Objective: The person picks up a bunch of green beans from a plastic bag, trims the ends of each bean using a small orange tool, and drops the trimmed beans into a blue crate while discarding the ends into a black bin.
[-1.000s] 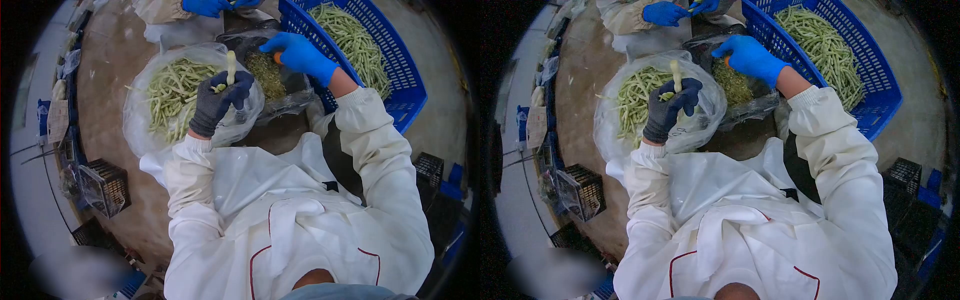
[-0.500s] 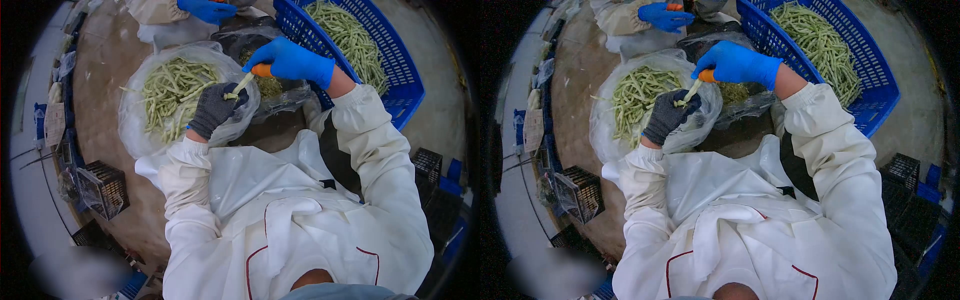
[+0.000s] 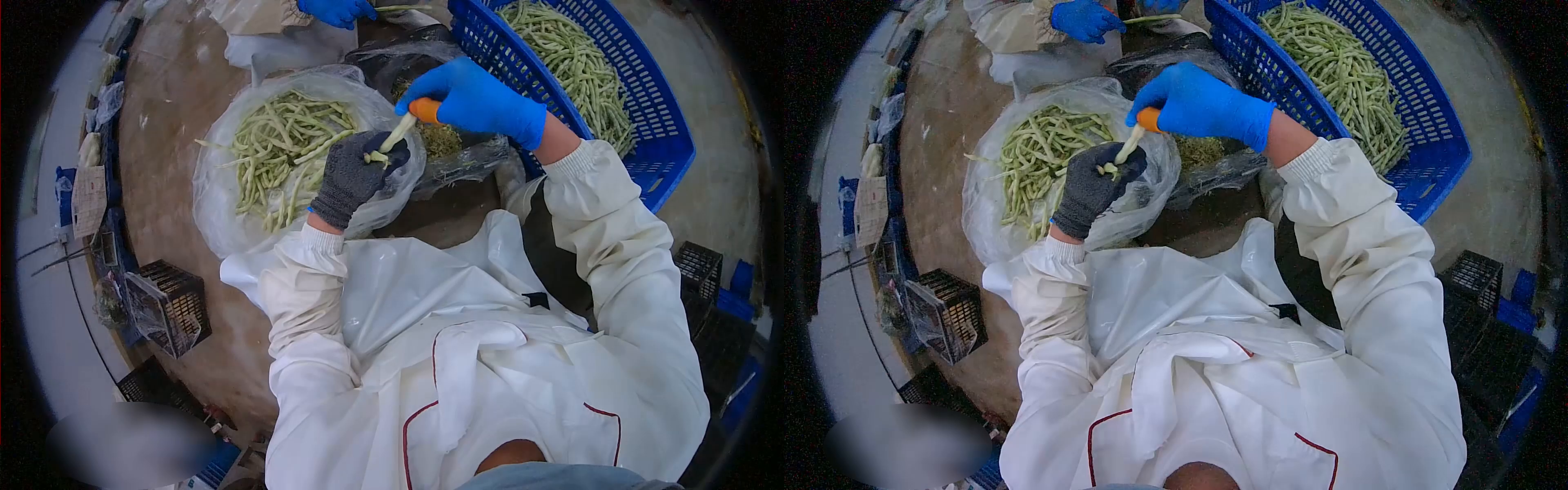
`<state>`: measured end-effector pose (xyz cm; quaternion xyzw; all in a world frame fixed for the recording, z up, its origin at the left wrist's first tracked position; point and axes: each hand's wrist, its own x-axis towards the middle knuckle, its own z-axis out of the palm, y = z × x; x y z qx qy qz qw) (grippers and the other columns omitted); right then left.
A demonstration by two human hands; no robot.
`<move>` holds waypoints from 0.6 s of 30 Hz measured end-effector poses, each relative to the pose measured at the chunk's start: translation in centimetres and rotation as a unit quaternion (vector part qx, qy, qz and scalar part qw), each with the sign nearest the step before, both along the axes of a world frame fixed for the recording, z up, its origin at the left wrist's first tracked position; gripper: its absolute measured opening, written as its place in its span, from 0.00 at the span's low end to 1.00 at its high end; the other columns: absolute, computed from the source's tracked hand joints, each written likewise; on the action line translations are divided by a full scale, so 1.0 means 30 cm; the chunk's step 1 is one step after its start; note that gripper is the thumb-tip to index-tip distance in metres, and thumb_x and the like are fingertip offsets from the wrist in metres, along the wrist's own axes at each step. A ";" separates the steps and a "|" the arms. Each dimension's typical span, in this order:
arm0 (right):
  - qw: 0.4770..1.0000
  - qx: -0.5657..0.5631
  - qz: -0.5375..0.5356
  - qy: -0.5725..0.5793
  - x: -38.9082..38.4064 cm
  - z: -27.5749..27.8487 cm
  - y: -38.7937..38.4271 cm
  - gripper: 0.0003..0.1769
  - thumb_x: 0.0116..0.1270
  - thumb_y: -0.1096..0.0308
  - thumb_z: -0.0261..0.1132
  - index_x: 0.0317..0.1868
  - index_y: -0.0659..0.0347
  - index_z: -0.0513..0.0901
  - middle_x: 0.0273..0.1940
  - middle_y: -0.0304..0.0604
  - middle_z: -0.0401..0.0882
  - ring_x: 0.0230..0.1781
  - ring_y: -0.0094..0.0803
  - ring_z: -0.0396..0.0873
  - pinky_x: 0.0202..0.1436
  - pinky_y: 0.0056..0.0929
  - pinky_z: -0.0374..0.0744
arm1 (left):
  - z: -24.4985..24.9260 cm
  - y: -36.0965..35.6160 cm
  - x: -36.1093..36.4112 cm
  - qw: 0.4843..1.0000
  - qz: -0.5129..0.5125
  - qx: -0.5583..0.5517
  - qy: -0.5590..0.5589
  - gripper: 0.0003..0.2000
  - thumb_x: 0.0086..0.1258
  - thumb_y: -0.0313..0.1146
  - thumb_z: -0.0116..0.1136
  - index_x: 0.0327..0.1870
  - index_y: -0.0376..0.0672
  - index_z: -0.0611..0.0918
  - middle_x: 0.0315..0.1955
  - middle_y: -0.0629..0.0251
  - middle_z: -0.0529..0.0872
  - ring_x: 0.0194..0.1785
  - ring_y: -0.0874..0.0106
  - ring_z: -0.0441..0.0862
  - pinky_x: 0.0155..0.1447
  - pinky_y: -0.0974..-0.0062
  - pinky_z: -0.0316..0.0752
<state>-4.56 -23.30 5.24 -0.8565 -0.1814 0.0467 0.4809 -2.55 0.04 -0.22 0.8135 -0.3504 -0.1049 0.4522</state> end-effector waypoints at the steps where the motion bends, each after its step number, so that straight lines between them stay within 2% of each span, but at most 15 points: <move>1: 0.996 0.082 -0.011 0.040 0.002 0.001 0.004 0.11 0.62 0.72 0.63 0.44 0.61 0.87 0.34 0.46 0.86 0.32 0.30 0.82 0.42 0.28 0.80 | 0.001 -0.004 -0.005 0.999 0.008 -0.037 0.011 0.11 0.60 0.34 0.67 0.41 0.41 0.85 0.28 0.59 0.86 0.29 0.67 0.82 0.37 0.71 0.75; 2: 0.983 0.163 -0.021 0.080 0.004 0.001 0.008 0.11 0.62 0.72 0.63 0.44 0.62 0.87 0.34 0.45 0.87 0.33 0.28 0.83 0.42 0.27 0.80 | 0.007 -0.005 -0.006 0.996 0.014 -0.065 0.064 0.10 0.61 0.33 0.66 0.41 0.40 0.85 0.28 0.61 0.85 0.28 0.71 0.82 0.36 0.73 0.74; 5: 0.963 0.212 -0.014 0.165 -0.007 -0.023 0.041 0.11 0.63 0.71 0.64 0.44 0.63 0.87 0.33 0.41 0.86 0.35 0.24 0.82 0.43 0.25 0.80 | 0.043 -0.010 -0.006 0.969 0.030 -0.148 0.197 0.09 0.65 0.31 0.64 0.43 0.38 0.84 0.27 0.67 0.85 0.28 0.79 0.79 0.34 0.78 0.74; 7: 0.970 0.167 -0.036 0.171 0.014 -0.030 0.028 0.11 0.63 0.73 0.63 0.44 0.65 0.87 0.33 0.42 0.85 0.35 0.23 0.80 0.45 0.24 0.79 | 0.061 -0.022 -0.018 0.946 0.038 -0.204 0.248 0.09 0.67 0.30 0.62 0.45 0.37 0.83 0.27 0.69 0.84 0.28 0.81 0.78 0.33 0.81 0.73; 8: 0.973 0.144 -0.046 0.174 0.028 -0.036 0.015 0.11 0.64 0.74 0.62 0.44 0.66 0.86 0.33 0.42 0.85 0.36 0.23 0.80 0.45 0.24 0.78 | 0.052 -0.023 -0.011 0.945 0.052 -0.207 0.249 0.11 0.69 0.31 0.59 0.49 0.36 0.82 0.28 0.65 0.85 0.27 0.78 0.79 0.34 0.80 0.75; 11: 0.986 0.069 -0.078 0.133 0.058 -0.068 -0.036 0.10 0.63 0.73 0.64 0.43 0.66 0.87 0.33 0.41 0.85 0.35 0.23 0.79 0.44 0.25 0.78 | 0.059 -0.028 0.007 0.926 0.067 -0.231 0.293 0.13 0.70 0.31 0.58 0.51 0.33 0.81 0.30 0.61 0.86 0.27 0.76 0.81 0.35 0.79 0.76; 14: 0.989 -0.025 -0.094 0.114 0.062 -0.080 -0.044 0.10 0.61 0.71 0.66 0.42 0.65 0.87 0.32 0.42 0.85 0.34 0.23 0.79 0.43 0.25 0.78 | 0.014 -0.014 0.033 0.915 0.104 -0.266 0.283 0.13 0.71 0.32 0.57 0.50 0.32 0.81 0.34 0.58 0.87 0.30 0.73 0.83 0.36 0.75 0.78; 17: 0.993 -0.054 -0.099 0.044 0.048 -0.070 -0.052 0.12 0.58 0.66 0.66 0.41 0.61 0.87 0.30 0.54 0.83 0.28 0.33 0.82 0.37 0.34 0.79 | 0.078 0.010 0.058 0.913 0.154 -0.253 0.279 0.16 0.76 0.36 0.49 0.52 0.32 0.80 0.37 0.55 0.86 0.37 0.70 0.85 0.41 0.73 0.79; 18: 0.989 -0.076 -0.126 0.026 0.050 -0.073 -0.068 0.12 0.57 0.66 0.66 0.40 0.61 0.87 0.31 0.54 0.83 0.29 0.36 0.82 0.38 0.36 0.79 | 0.054 0.029 0.084 0.902 0.163 -0.303 0.260 0.18 0.77 0.40 0.47 0.52 0.31 0.79 0.39 0.54 0.86 0.38 0.68 0.85 0.45 0.72 0.80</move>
